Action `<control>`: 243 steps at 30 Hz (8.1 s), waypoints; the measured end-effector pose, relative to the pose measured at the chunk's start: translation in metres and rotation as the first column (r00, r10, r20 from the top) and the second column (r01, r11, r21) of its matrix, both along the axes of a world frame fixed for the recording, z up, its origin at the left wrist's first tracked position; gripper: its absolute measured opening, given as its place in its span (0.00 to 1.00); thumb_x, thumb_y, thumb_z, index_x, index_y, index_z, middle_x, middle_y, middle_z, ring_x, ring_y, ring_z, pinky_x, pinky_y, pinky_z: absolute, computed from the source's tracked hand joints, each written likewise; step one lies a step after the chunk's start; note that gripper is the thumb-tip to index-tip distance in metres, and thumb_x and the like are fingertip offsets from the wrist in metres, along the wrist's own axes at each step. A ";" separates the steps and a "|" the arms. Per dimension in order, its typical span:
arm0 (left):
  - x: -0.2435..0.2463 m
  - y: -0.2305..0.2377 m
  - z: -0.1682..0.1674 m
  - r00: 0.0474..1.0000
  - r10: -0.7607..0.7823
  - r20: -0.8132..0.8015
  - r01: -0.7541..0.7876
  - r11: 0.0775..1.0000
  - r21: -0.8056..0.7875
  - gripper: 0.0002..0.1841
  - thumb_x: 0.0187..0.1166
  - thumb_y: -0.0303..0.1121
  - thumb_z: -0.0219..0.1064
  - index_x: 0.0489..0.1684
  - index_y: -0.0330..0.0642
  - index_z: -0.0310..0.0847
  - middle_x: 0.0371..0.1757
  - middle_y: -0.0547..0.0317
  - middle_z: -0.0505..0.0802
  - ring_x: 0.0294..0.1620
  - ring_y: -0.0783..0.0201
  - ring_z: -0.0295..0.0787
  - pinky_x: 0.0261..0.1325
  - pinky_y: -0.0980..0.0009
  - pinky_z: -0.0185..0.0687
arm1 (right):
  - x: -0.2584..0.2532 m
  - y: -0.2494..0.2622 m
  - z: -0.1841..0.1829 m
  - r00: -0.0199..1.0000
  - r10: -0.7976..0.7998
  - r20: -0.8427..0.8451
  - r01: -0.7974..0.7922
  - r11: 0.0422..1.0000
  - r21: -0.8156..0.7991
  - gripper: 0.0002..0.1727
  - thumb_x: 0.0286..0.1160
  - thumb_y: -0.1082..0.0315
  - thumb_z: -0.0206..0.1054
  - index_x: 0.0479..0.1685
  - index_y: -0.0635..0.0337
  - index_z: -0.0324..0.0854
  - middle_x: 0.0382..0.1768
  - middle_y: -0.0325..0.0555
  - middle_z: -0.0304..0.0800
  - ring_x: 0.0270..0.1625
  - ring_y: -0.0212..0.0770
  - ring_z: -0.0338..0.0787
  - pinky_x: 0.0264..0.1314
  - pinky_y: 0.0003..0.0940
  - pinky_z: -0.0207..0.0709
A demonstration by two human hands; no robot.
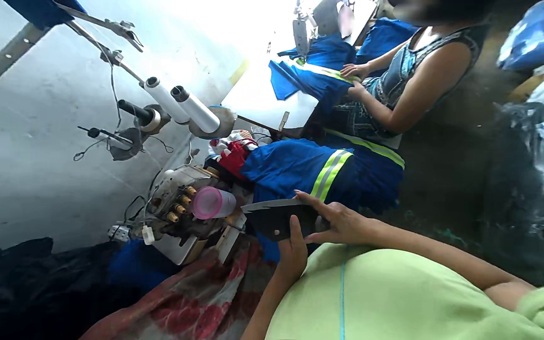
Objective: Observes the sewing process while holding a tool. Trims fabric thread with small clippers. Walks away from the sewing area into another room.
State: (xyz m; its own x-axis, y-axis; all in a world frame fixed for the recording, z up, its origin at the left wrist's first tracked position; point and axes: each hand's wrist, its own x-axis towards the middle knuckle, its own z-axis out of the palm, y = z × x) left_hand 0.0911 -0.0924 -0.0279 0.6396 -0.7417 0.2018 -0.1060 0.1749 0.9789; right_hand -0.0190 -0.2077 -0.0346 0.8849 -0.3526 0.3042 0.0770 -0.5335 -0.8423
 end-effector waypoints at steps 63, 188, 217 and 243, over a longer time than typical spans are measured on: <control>-0.013 -0.011 0.006 0.998 0.067 -0.016 -0.067 0.997 0.026 0.23 0.91 0.35 0.52 0.63 0.16 0.61 0.48 0.69 0.87 0.51 0.94 0.83 0.62 0.88 0.80 | -0.015 -0.004 0.016 0.995 -0.037 -0.088 0.033 0.998 -0.047 0.46 0.78 0.55 0.72 0.92 0.63 0.54 0.25 0.60 0.86 0.29 0.57 0.88 0.40 0.54 0.83; 0.010 0.016 0.011 0.942 -0.133 -0.309 0.152 0.988 0.036 0.14 0.82 0.18 0.51 0.57 0.34 0.81 0.49 0.75 0.92 0.53 0.87 0.86 0.62 0.83 0.80 | -0.011 -0.002 0.012 0.984 0.076 -0.164 -0.050 0.986 0.159 0.53 0.76 0.51 0.71 0.91 0.74 0.45 0.37 0.58 0.88 0.35 0.44 0.86 0.46 0.41 0.83; 0.006 0.001 0.011 0.874 -0.152 -0.462 0.220 0.971 0.097 0.14 0.88 0.33 0.46 0.52 0.36 0.77 0.41 0.70 0.95 0.48 0.78 0.92 0.59 0.75 0.87 | -0.008 -0.007 0.006 0.994 0.046 -0.098 -0.035 0.994 0.105 0.51 0.73 0.54 0.75 0.91 0.70 0.50 0.56 0.65 0.87 0.38 0.48 0.89 0.46 0.44 0.83; -0.016 -0.007 0.016 0.956 0.011 -0.293 0.037 0.987 0.158 0.20 0.93 0.37 0.41 0.59 0.32 0.75 0.44 0.73 0.93 0.51 0.84 0.89 0.62 0.78 0.84 | -0.015 -0.001 0.007 0.996 -0.028 -0.085 0.029 1.000 0.012 0.49 0.76 0.54 0.73 0.92 0.64 0.52 0.32 0.64 0.88 0.31 0.58 0.89 0.41 0.54 0.83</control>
State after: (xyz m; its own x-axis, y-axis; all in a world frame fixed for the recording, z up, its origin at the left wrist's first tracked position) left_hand 0.0756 -0.0998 -0.0121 0.6425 -0.7577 -0.1141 0.1894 0.0128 0.9818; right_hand -0.0344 -0.2091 -0.0280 0.8969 -0.3817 0.2235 -0.0105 -0.5235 -0.8520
